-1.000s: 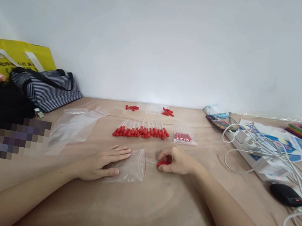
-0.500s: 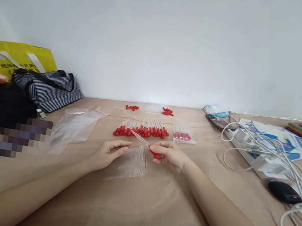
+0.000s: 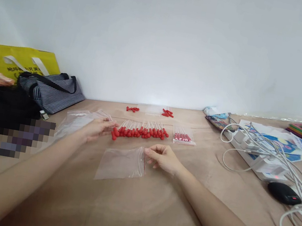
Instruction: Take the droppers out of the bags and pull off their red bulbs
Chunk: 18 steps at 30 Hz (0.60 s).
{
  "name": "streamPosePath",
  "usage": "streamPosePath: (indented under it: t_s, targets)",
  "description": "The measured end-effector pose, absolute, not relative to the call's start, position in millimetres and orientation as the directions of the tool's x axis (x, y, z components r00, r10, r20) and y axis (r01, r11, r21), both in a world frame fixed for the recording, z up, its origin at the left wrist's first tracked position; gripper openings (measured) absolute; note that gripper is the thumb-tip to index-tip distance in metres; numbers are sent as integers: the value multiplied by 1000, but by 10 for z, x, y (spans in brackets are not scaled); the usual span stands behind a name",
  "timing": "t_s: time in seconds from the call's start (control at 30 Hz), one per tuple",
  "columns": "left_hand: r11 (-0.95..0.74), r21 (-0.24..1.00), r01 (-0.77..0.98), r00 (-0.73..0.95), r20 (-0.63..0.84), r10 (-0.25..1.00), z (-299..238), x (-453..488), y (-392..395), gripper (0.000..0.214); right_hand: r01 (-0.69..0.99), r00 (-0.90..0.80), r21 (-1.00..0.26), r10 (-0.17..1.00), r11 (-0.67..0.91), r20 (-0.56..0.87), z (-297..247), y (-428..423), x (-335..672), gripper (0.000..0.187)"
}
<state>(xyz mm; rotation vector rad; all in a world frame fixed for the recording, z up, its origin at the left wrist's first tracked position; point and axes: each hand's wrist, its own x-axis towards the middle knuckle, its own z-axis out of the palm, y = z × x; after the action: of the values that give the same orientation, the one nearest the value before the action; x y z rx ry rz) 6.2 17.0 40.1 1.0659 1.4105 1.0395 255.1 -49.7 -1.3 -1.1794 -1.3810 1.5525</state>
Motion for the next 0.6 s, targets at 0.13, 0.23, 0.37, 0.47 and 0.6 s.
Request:
streamPosePath:
  t_s: [0.13, 0.23, 0.37, 0.47, 0.6]
  targets:
    - [325, 927, 190, -115, -307, 945, 442, -329, 621, 17, 120, -308, -984, 937, -131, -163, -98, -451, 2609, 39]
    - [371, 888, 271, -114, -353, 929, 367, -376, 804, 22, 143, -349, -983, 923, -116, -159, -132, -445, 2608, 39]
    - [393, 849, 353, -90, -387, 917, 263, -287, 921, 27, 162, -367, -981, 916, -111, -164, -166, -436, 2608, 40]
    - [391, 827, 404, -85, -392, 916, 215, -225, 953, 32, 176, -383, -979, 908, -107, -168, -187, -426, 2613, 41]
    - [348, 814, 465, -93, -346, 934, 179, -189, 947, 36, 194, -405, -977, 900, -89, -162, -193, -426, 2615, 43]
